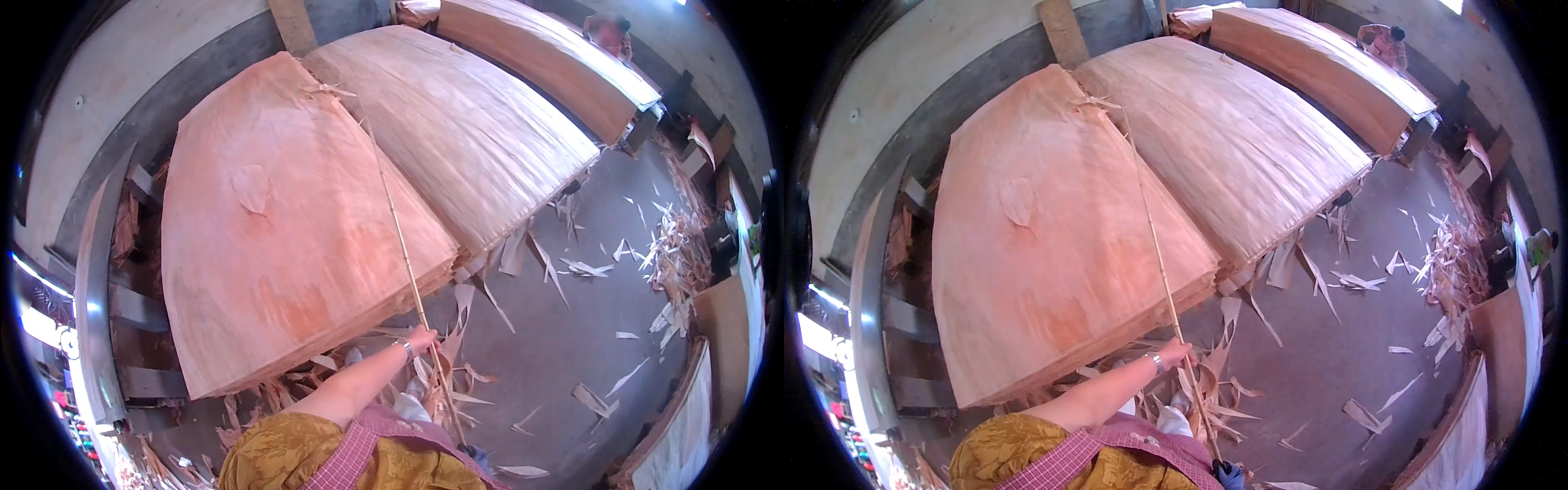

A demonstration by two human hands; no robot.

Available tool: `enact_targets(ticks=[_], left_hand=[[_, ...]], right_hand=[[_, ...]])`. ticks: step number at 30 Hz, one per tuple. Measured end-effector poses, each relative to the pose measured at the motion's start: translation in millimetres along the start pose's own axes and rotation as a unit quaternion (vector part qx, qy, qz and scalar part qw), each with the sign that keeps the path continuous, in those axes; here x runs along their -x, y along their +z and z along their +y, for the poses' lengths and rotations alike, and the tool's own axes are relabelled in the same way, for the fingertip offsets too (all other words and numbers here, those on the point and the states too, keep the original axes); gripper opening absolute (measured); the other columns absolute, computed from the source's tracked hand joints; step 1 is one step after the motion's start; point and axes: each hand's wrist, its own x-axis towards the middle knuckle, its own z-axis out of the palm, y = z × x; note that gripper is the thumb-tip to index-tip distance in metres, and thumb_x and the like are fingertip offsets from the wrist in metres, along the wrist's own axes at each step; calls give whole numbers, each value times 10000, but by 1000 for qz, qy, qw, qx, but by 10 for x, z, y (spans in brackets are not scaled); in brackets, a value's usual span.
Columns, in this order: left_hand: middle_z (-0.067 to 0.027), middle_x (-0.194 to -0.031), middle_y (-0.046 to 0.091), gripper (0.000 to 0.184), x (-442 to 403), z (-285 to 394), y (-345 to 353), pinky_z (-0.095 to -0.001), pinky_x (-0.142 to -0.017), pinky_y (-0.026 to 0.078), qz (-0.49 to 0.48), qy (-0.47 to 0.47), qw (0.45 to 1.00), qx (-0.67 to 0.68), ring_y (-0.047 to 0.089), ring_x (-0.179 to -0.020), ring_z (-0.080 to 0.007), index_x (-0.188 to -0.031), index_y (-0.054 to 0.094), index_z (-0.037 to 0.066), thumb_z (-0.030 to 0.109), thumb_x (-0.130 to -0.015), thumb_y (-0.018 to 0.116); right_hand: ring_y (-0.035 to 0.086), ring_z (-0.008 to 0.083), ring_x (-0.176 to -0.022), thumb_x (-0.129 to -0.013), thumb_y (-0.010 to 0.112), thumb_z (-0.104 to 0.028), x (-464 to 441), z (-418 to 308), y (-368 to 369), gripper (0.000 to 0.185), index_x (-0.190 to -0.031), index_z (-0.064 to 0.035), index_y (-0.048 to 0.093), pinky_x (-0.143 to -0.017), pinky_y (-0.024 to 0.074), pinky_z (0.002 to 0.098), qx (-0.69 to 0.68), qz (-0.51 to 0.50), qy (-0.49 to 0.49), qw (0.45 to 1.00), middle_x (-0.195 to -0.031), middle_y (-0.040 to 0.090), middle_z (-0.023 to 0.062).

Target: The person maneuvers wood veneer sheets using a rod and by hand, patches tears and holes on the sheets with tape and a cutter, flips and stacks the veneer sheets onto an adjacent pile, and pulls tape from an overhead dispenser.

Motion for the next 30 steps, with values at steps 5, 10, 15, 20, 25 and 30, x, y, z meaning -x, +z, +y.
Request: enact_targets(ticks=[5, 10, 15, 20, 25, 30], left_hand=[[-170, -879, 646, 220, 165, -169, 57, -411, -682, 579, -24, -47, 998, 35, 690, -802, -296, -1041, 457, 7, 219, -985, 448], [-156, -930, 646, 229, 366, -263, 158, -455, -808, 552, -69, -48, 993, 82, 673, -890, -284, -1049, 459, 42, 262, -982, 461], [-145, -986, 634, 288, 41, -488, 139, -462, -810, 552, -79, -80, 991, 66, 652, -932, -296, -1090, 469, 39, 305, -980, 475], [-143, -1128, 576, 336, 257, -526, 552, -484, -823, 548, -131, -158, 972, 115, 610, -1030, -322, -1101, 492, 73, 383, -971, 497], [-125, -1123, 569, 354, 393, -784, 1008, -436, -839, 558, -221, -213, 945, 111, 601, -1065, -307, -1128, 490, 78, 400, -983, 468], [-111, -1060, 611, 386, 404, -963, 1443, -469, -886, 520, -296, -221, 922, 115, 621, -1031, -291, -1085, 525, 77, 436, -993, 415]], right_hand=[[646, 155, -776, -876, 630, -205, 526, -609, 191, 214, -1018, -56, 688, -680, 503, 288, 26, 59, -23, 998, -855, 693, 60], [658, 170, -805, -883, 615, -199, 93, 275, -335, 270, -1066, -5, 660, -718, 531, 306, -179, -15, -17, 984, -939, 697, 96], [656, 286, -830, -853, 636, -299, 836, -769, -87, 305, -1008, -37, 621, -705, 505, 391, 459, 151, -45, 874, -875, 671, 149], [644, 304, -845, -854, 619, -283, 1472, -913, -299, 281, -1017, -55, 615, -716, 502, 408, 472, 204, 23, 857, -895, 661, 163], [633, 322, -859, -855, 602, -267, 2306, -1045, -498, 259, -1027, -73, 609, -726, 498, 424, 507, 304, 86, 802, -915, 651, 178], [622, 341, -874, -856, 586, -251, 2993, -1041, -779, 242, -1037, -91, 602, -736, 495, 441, 545, 405, 106, 727, -934, 641, 193]])
